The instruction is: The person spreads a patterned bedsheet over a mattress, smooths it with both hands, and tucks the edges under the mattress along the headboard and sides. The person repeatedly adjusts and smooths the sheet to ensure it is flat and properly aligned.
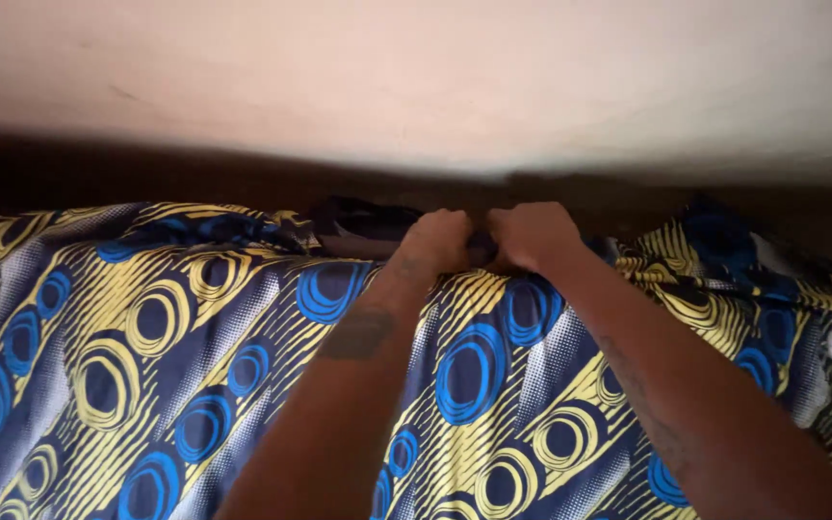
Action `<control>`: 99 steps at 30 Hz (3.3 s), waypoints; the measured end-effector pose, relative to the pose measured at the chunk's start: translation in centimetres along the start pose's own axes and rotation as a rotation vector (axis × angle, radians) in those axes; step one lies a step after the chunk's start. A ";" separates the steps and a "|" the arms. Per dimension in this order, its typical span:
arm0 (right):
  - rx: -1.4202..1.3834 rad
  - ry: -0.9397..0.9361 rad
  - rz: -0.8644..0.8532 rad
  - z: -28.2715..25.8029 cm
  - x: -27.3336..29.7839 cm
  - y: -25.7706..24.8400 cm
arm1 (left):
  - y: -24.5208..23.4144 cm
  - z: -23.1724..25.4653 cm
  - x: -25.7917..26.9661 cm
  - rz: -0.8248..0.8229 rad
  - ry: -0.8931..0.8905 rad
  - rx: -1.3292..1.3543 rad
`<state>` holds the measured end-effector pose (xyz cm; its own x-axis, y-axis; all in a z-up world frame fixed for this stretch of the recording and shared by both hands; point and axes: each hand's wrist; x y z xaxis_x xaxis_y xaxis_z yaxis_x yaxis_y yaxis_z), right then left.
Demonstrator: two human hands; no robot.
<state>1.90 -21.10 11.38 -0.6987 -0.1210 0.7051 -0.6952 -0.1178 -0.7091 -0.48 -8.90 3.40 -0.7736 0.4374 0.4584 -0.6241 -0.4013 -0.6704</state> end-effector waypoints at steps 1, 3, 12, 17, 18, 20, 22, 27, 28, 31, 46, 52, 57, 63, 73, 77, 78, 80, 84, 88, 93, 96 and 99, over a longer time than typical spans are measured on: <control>0.003 0.007 -0.002 0.6 -0.3 0.5 | -0.2 -0.4 -0.1 -0.002 0.006 0.005; -0.047 -0.009 -0.015 1.8 -0.8 1.6 | -0.5 -1.3 -0.3 -0.136 0.028 0.089; 0.013 -0.026 -0.039 4.2 -4.9 5.5 | 2.8 -4.0 -5.9 -0.158 -0.087 0.006; -0.132 -0.172 -0.020 7.2 -4.0 6.1 | 3.3 -2.6 -4.9 -0.113 -0.074 -0.112; -0.147 -0.209 -0.007 8.1 -4.1 6.3 | 3.0 -2.2 -4.6 -0.097 -0.057 -0.151; -0.208 -0.204 0.015 9.8 -3.9 6.9 | 2.6 -1.8 -4.8 -0.110 -0.016 -0.193; -0.275 -0.198 0.032 10.7 -4.3 7.4 | 2.3 -1.4 -4.0 -0.128 0.025 -0.237; -0.363 0.013 -0.063 11.1 -6.2 8.8 | 3.4 -0.8 -2.7 -0.025 0.144 -0.439; -0.363 0.012 -0.056 10.7 -6.7 8.4 | 2.6 -0.7 -2.8 -0.020 0.145 -0.443; -0.304 0.045 -0.042 10.0 -7.2 8.6 | 2.4 -0.2 -2.1 -0.040 0.165 -0.451; 0.218 -0.150 0.069 5.8 -2.8 3.5 | -2.1 3.0 1.2 -0.087 0.063 -0.052; -0.179 0.113 -0.049 8.0 -4.6 5.9 | 1.7 -0.7 -3.6 -0.192 0.037 -0.013; -0.155 0.058 -0.069 9.7 -6.9 8.4 | 4.7 -0.1 -6.7 -0.061 -0.024 -0.016; -0.359 -0.418 0.139 15.1 -6.1 9.8 | 4.7 0.9 -8.0 -0.177 -0.090 -0.020; -0.295 -0.216 0.020 16.2 -7.2 11.2 | 4.1 4.9 -7.2 -0.192 0.071 -0.342; -0.337 -0.060 -0.030 15.8 -6.3 10.2 | 5.1 5.3 -5.9 -0.158 0.148 -0.497; -0.353 -0.030 -0.054 15.8 -5.9 9.5 | 5.6 5.2 -6.4 -0.145 0.143 -0.556; -0.349 -0.014 -0.028 16.3 -7.6 10.6 | 5.2 5.2 -6.6 -0.148 0.159 -0.545; -0.284 0.020 -0.018 17.1 -12.7 14.9 | 5.8 5.0 -7.1 -0.174 0.103 -0.453; -0.047 -0.046 -0.009 13.7 -10.8 10.6 | 4.7 5.4 -6.9 -0.168 0.121 -0.420; 0.033 -0.031 0.006 9.4 -4.6 4.3 | 4.8 4.0 -7.3 -0.159 0.028 -0.208; 0.074 -0.108 0.172 9.7 -4.4 6.9 | 6.4 4.0 -6.2 -0.149 0.017 -0.267; 0.198 -0.011 0.228 10.3 -6.8 9.1 | 4.8 4.5 -5.6 -0.113 0.054 -0.201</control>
<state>2.04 -31.49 0.08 -0.8302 -0.1774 0.5284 -0.4734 -0.2760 -0.8365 0.36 -16.84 0.23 -0.6896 0.5150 0.5091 -0.6681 -0.1812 -0.7217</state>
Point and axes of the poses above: each hand's wrist, its own x-axis away from the middle knuckle, its own y-axis out of the palm, z = x × y, and after that the axes turned 12 degrees about y, right-handed
